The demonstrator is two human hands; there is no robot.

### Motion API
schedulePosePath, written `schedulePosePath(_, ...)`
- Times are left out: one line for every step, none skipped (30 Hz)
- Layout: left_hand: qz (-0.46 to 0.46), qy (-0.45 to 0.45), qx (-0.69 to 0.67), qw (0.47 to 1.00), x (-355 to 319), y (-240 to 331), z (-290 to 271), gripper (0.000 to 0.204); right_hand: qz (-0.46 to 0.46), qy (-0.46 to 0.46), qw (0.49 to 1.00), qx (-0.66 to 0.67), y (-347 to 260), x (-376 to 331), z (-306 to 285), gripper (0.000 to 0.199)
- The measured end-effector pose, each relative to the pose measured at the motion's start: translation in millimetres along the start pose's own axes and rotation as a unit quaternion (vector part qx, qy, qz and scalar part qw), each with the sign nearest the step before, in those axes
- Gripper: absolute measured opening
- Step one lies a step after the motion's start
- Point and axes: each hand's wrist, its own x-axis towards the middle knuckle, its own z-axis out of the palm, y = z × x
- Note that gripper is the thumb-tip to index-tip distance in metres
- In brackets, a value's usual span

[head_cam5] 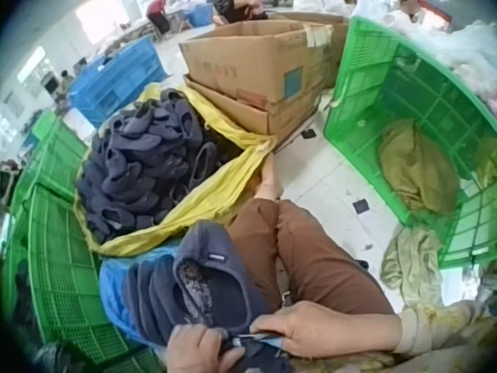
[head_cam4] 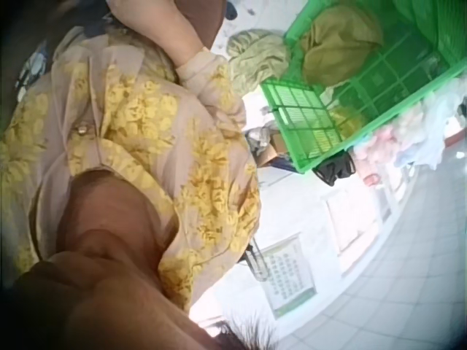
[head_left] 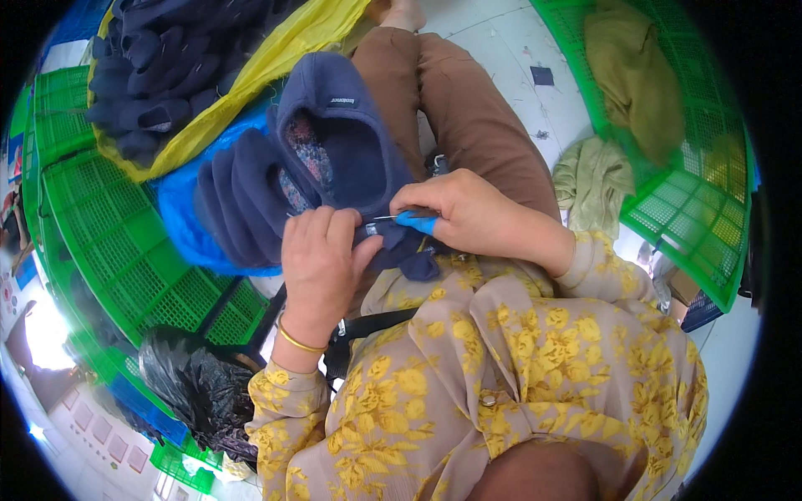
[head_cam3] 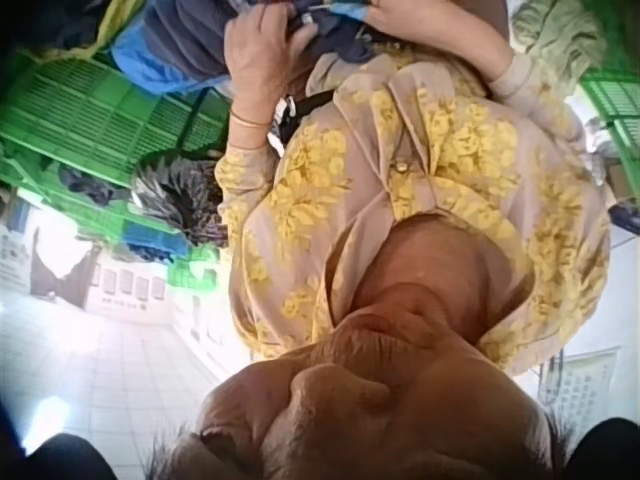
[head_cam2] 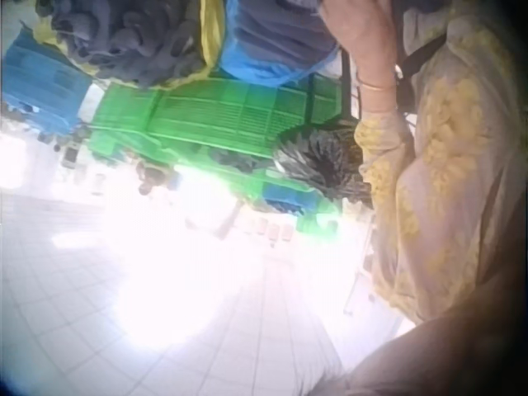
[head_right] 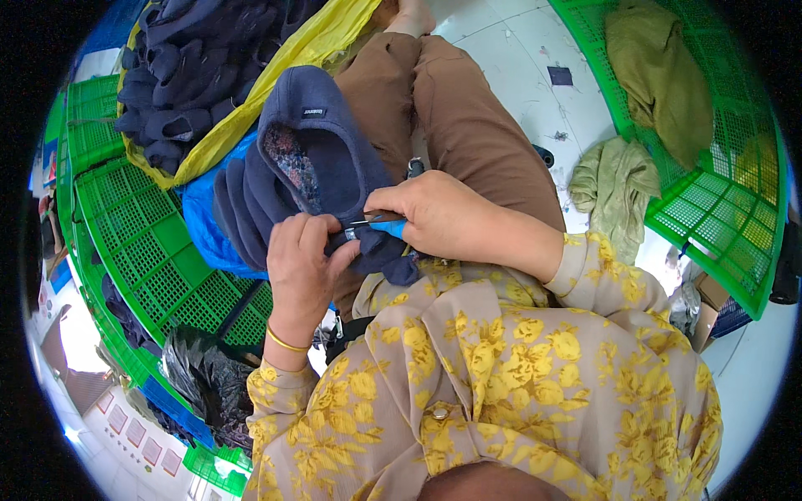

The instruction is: The person sits on the floor and uses a blue-handled tool to stitch the opening of a dark blue slipper. They repeatedly pick up slippers from a yellow bag, perform the stitching, and place them back down.

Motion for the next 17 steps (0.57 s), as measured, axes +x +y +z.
schedulePosePath(0.004, 0.039, -0.023, 0.999, -1.9, 11.0, 5.8, 0.03, -0.013, -0.011, 1.0, -0.017, 2.0, -8.0, -4.6, 0.021)
schedulePosePath(-0.02, 0.038, -0.053, 0.998, -5.2, 21.2, 10.5, 0.028, -0.011, -0.023, 0.999, -0.022, 3.4, -15.8, -10.4, 0.022)
schedulePosePath(-0.044, 0.037, -0.084, 0.995, -8.6, 31.7, 15.2, 0.026, -0.01, -0.035, 0.999, -0.026, 4.2, -23.4, -17.3, 0.023)
schedulePosePath(-0.061, 0.031, -0.113, 0.991, -9.4, 33.5, 15.4, 0.024, -0.007, -0.04, 0.999, -0.028, 3.4, -24.6, -19.7, 0.023)
schedulePosePath(-0.065, 0.027, -0.13, 0.989, -9.2, 34.3, 15.1, 0.023, -0.006, -0.046, 0.999, -0.027, 2.3, -25.2, -21.3, 0.023)
schedulePosePath(-0.069, 0.023, -0.148, 0.986, -8.6, 34.3, 14.5, 0.021, -0.004, -0.054, 0.998, -0.025, 1.1, -25.5, -22.8, 0.024)
schedulePosePath(-0.073, 0.019, -0.165, 0.983, -7.9, 34.0, 14.0, 0.02, -0.003, -0.06, 0.998, -0.024, -0.1, -26.0, -24.1, 0.024)
schedulePosePath(-0.07, 0.018, -0.177, 0.982, -7.6, 33.3, 14.8, 0.019, -0.005, -0.061, 0.998, -0.025, -0.9, -26.3, -25.4, 0.025)
schedulePosePath(-0.067, 0.016, -0.189, 0.98, -7.3, 31.9, 16.2, 0.019, -0.008, -0.063, 0.998, -0.026, -1.4, -26.4, -26.5, 0.026)
schedulePosePath(-0.065, 0.015, -0.201, 0.977, -7.8, 30.9, 18.1, 0.018, -0.01, -0.065, 0.997, -0.027, -1.7, -26.7, -27.4, 0.027)
schedulePosePath(-0.065, 0.014, -0.208, 0.976, -8.2, 29.7, 19.5, 0.018, -0.007, -0.073, 0.997, -0.027, -1.8, -26.9, -28.6, 0.029)
schedulePosePath(-0.065, 0.012, -0.216, 0.974, -8.5, 28.3, 20.6, 0.017, -0.005, -0.08, 0.996, -0.028, -1.8, -27.0, -30.0, 0.03)
schedulePosePath(-0.065, 0.011, -0.224, 0.972, -8.6, 28.0, 22.1, 0.017, -0.002, -0.088, 0.996, -0.029, -1.4, -27.6, -31.2, 0.032)
schedulePosePath(-0.066, 0.009, -0.234, 0.97, -8.5, 28.0, 23.0, 0.017, -0.007, -0.09, 0.995, -0.034, -1.3, -27.8, -32.0, 0.032)
schedulePosePath(-0.068, 0.006, -0.243, 0.968, -8.4, 28.0, 23.7, 0.017, -0.013, -0.091, 0.995, -0.039, -1.2, -27.9, -32.5, 0.032)
schedulePosePath(-0.069, 0.003, -0.252, 0.965, -8.1, 27.9, 24.3, 0.017, -0.018, -0.092, 0.995, -0.045, -1.3, -27.9, -33.3, 0.032)
schedulePosePath(-0.074, -0.001, -0.257, 0.963, -8.2, 27.6, 25.0, 0.017, -0.018, -0.093, 0.995, -0.045, -1.3, -28.0, -33.6, 0.032)
